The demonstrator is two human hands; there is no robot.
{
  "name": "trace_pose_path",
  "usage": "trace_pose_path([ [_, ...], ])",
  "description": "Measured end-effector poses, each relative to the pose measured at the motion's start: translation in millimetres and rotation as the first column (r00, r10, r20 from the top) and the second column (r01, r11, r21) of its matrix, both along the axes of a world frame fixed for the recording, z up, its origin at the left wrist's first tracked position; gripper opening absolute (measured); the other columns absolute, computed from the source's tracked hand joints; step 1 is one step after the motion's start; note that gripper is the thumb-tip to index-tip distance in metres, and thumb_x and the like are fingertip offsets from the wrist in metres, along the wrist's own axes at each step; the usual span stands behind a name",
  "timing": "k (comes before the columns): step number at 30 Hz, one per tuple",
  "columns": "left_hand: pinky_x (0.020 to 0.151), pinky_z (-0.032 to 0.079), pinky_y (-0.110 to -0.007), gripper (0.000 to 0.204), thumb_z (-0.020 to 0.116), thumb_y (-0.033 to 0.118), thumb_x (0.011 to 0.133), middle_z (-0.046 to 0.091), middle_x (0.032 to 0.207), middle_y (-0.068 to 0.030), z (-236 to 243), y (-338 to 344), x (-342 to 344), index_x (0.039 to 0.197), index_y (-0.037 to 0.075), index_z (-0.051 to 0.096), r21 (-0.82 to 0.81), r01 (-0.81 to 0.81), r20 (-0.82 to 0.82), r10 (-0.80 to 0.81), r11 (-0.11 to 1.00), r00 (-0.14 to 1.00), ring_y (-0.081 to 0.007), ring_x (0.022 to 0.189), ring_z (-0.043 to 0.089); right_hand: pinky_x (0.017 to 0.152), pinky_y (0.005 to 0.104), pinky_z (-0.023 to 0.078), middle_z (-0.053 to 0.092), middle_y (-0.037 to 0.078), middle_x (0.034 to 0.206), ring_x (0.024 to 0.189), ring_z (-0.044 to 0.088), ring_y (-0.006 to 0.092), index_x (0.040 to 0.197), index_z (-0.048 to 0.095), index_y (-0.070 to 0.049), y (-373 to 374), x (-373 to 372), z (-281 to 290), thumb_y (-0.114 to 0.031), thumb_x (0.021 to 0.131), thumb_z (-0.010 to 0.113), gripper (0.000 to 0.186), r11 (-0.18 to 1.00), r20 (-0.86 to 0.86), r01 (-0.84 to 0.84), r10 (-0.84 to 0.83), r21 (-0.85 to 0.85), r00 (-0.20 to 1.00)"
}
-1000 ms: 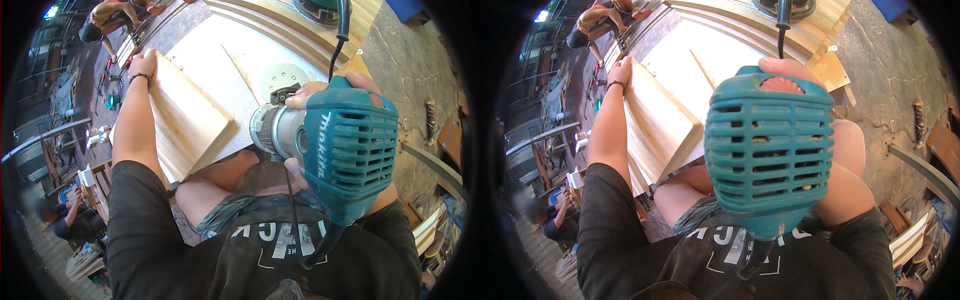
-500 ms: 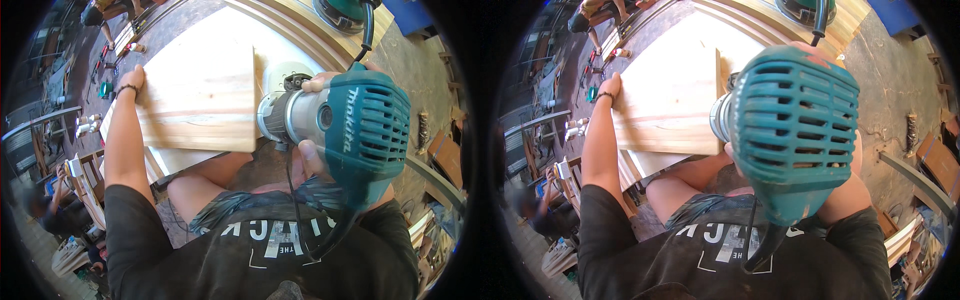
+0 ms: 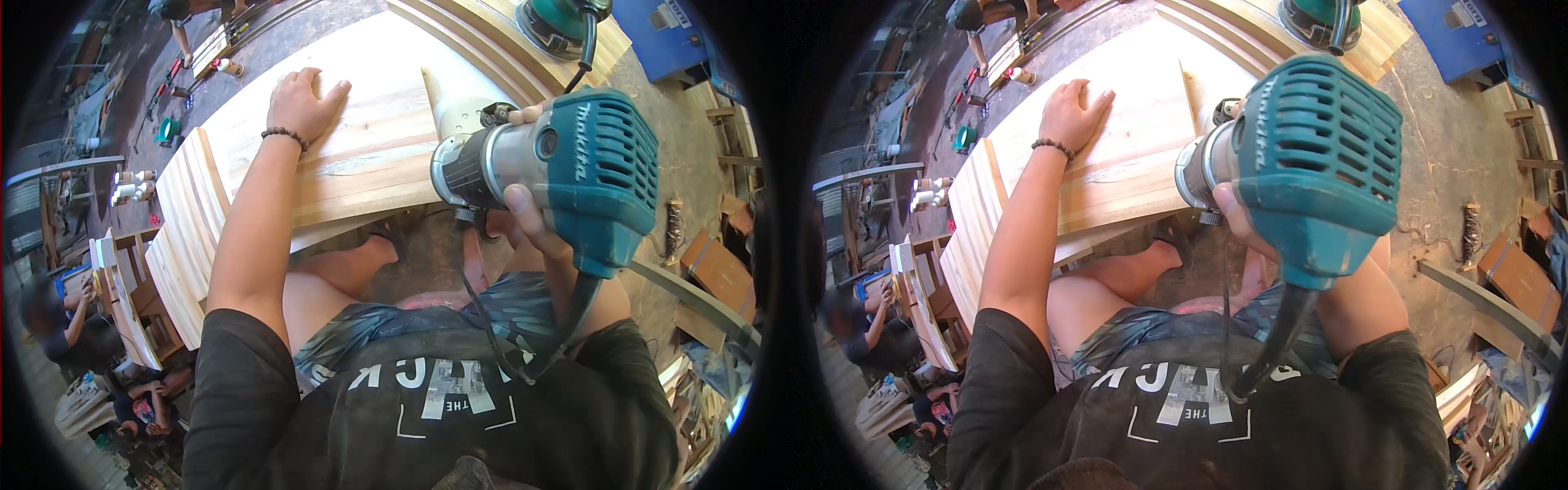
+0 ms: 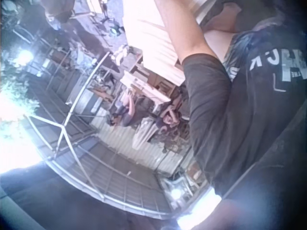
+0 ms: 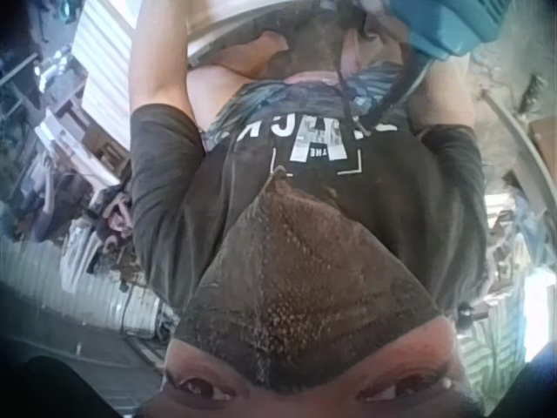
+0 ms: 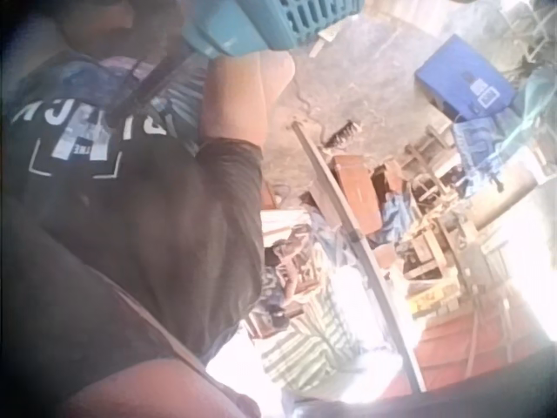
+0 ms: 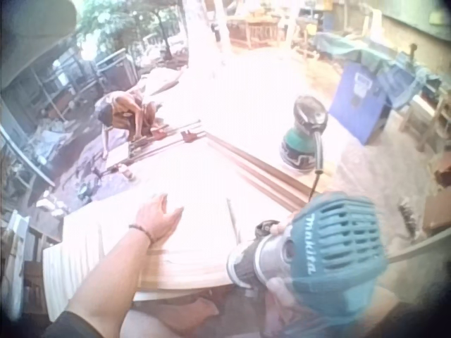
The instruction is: Using a handheld router to edge or groove wooden boards in a workshop.
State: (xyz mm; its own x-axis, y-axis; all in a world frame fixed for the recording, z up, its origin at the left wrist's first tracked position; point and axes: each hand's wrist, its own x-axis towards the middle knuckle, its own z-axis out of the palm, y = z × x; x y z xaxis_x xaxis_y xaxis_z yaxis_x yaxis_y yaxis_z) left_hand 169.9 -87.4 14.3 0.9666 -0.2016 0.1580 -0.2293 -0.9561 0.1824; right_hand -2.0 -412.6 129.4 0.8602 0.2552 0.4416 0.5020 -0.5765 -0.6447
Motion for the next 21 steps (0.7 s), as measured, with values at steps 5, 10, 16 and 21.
trace_pose_path([
  [5,0.101,0.044,-0.046,0.067,0.064,0.06,0.085,0.066,0.117,-0.0202,6.2,18.4,-30.5,0.119,0.002,0.065,0.047,-0.163,-0.096,0.167,0.985,0.981,-0.0361,0.114,0.058,0.097,0.0423,0.05,0.059,0.014,0.119,0.109,0.06,0.028,0.128,0.053,-0.003,-0.3,5.2,3.2,-0.013,0.073,0.072,0.059,0.981,0.131,-0.041,0.067,-0.189,0.989],
  [10,0.1,0.044,-0.046,0.067,0.063,0.06,0.086,0.066,0.114,-0.0187,27.4,16.3,-75.1,0.119,0.002,0.064,-0.074,-0.068,0.193,0.081,0.995,0.978,-0.0348,0.11,0.06,0.094,0.0412,0.05,0.067,0.008,0.111,0.106,0.062,0.0275,0.113,0.066,-0.01,14.7,15.3,-15.7,-0.018,0.073,0.077,0.043,0.989,0.28,-0.119,0.09,0.09,0.956],
  [16,0.109,0.038,-0.044,0.119,0.085,0.065,0.064,0.054,0.139,-0.0196,128.9,-60.6,-190.8,0.152,0.003,0.034,-0.854,0.376,0.181,-0.473,0.359,0.862,-0.0296,0.13,0.052,0.097,0.0378,0.051,0.068,0.014,0.117,0.108,0.067,0.028,0.134,0.048,-0.002,47.6,13.6,-15.6,-0.03,0.058,0.092,0.092,0.923,0.213,-0.237,0.177,0.302,0.961],
  [21,0.097,0.051,-0.034,0.118,0.09,0.012,0.067,0.059,0.127,-0.0139,206.0,-77.4,-237.3,0.158,0.005,0.017,-0.837,0.209,0.033,-0.336,0.505,0.941,-0.0221,0.114,0.061,0.099,0.0445,0.046,0.065,0.021,0.114,0.11,0.06,0.0391,0.131,0.051,-0.004,85.9,-5.6,16.8,-0.035,0.054,0.089,0.091,0.914,0.143,-0.242,0.206,0.326,0.968],
])
